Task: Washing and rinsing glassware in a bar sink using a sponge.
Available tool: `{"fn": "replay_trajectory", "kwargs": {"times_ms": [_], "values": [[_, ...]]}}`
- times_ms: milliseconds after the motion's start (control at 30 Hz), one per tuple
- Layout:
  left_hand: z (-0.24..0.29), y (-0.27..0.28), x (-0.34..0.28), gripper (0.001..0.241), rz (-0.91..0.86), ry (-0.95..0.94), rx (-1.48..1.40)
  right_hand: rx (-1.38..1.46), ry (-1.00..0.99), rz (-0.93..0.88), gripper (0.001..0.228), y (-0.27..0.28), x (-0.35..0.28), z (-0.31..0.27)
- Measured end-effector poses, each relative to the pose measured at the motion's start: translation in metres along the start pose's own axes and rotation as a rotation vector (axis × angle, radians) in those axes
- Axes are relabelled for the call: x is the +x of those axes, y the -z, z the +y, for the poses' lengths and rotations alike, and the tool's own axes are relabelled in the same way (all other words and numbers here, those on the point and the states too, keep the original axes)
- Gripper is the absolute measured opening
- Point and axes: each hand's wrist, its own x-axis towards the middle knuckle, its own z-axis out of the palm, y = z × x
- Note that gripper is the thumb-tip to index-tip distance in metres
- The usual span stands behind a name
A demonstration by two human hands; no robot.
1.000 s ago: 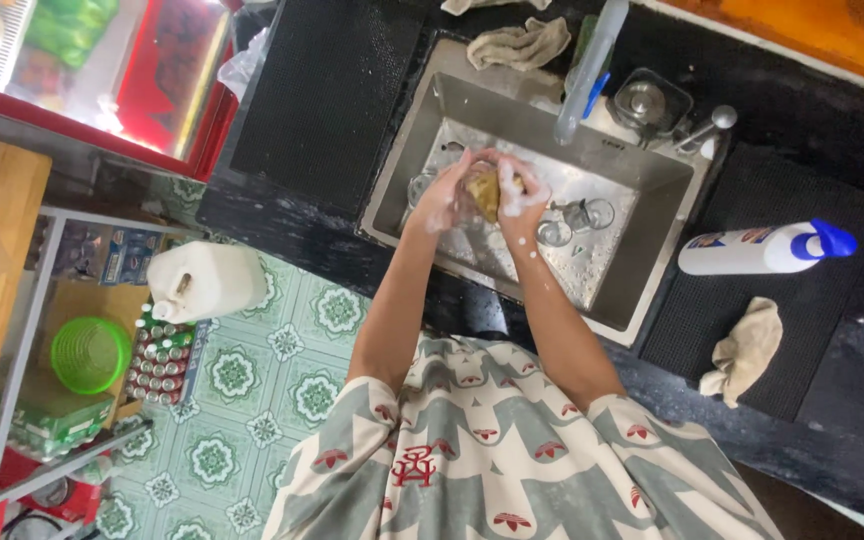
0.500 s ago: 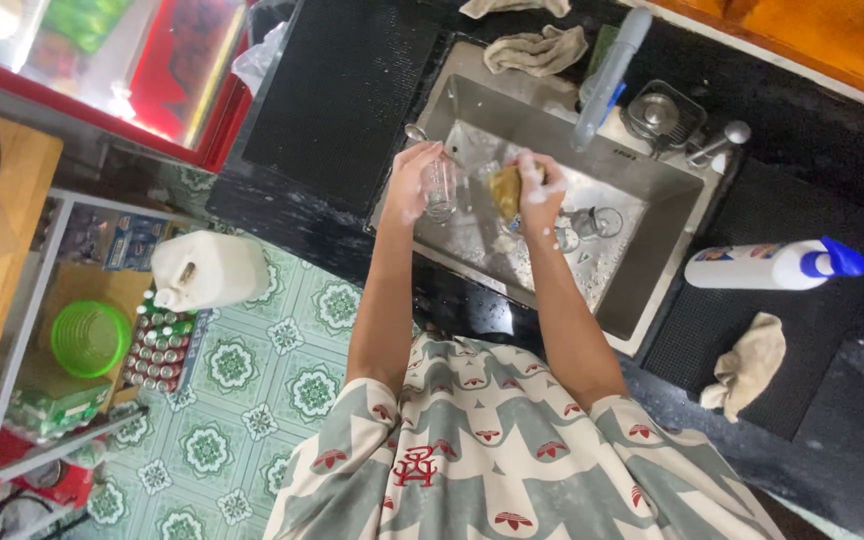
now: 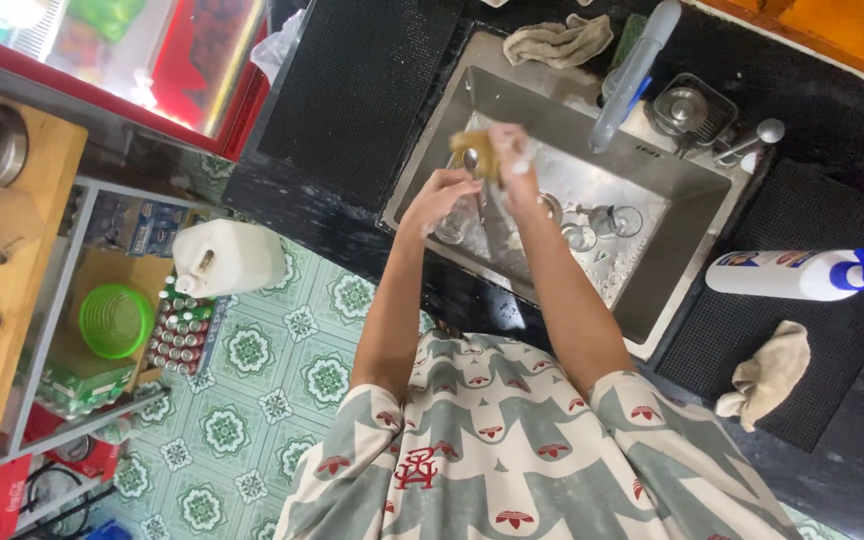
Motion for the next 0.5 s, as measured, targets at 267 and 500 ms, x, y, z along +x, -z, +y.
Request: {"fn": "replay_trajectory", "kwargs": {"times_ms": [267,500], "values": [[0.046,-0.008,-0.021,0.018,0.042,0.228,0.06,0.306,-0.629,-0.159,0.033,-0.039,-0.013,-0.093],[0.01,0.004,-0.012,0.019,-0.003,0.211,0.034,0.381,-0.634,-0.257,0.044,-0.023,-0.02,-0.064]]}}
